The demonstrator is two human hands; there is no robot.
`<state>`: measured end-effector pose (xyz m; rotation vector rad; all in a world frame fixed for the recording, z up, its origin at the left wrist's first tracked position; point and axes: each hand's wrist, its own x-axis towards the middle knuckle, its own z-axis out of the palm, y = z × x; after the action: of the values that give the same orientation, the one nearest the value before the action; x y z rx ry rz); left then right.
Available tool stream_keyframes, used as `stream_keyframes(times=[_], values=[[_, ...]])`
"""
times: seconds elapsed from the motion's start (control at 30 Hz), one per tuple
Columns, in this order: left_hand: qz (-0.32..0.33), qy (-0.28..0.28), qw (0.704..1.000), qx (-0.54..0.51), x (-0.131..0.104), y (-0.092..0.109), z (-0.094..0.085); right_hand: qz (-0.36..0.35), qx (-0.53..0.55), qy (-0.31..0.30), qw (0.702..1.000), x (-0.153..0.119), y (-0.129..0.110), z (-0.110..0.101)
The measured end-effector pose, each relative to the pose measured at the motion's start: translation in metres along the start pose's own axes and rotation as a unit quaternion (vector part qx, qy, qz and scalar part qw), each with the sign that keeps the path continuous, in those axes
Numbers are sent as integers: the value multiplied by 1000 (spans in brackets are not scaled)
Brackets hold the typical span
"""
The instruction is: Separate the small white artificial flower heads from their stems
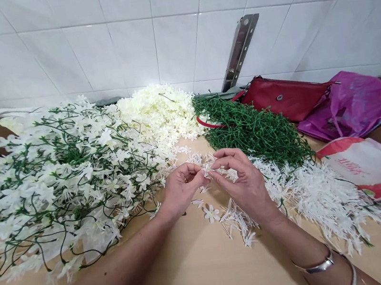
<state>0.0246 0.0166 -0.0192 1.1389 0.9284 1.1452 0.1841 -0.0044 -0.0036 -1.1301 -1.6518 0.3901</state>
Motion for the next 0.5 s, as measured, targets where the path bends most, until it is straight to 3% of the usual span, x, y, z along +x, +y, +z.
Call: stream_keyframes(times=[0.1,0.5], values=[[5,-11,1000,-4,-1,2,1,-26,-24,-4,999,-1,-2,0],[15,-32,999,3,-1,-1,0,-10,-32,-11,999,-6,0,0]])
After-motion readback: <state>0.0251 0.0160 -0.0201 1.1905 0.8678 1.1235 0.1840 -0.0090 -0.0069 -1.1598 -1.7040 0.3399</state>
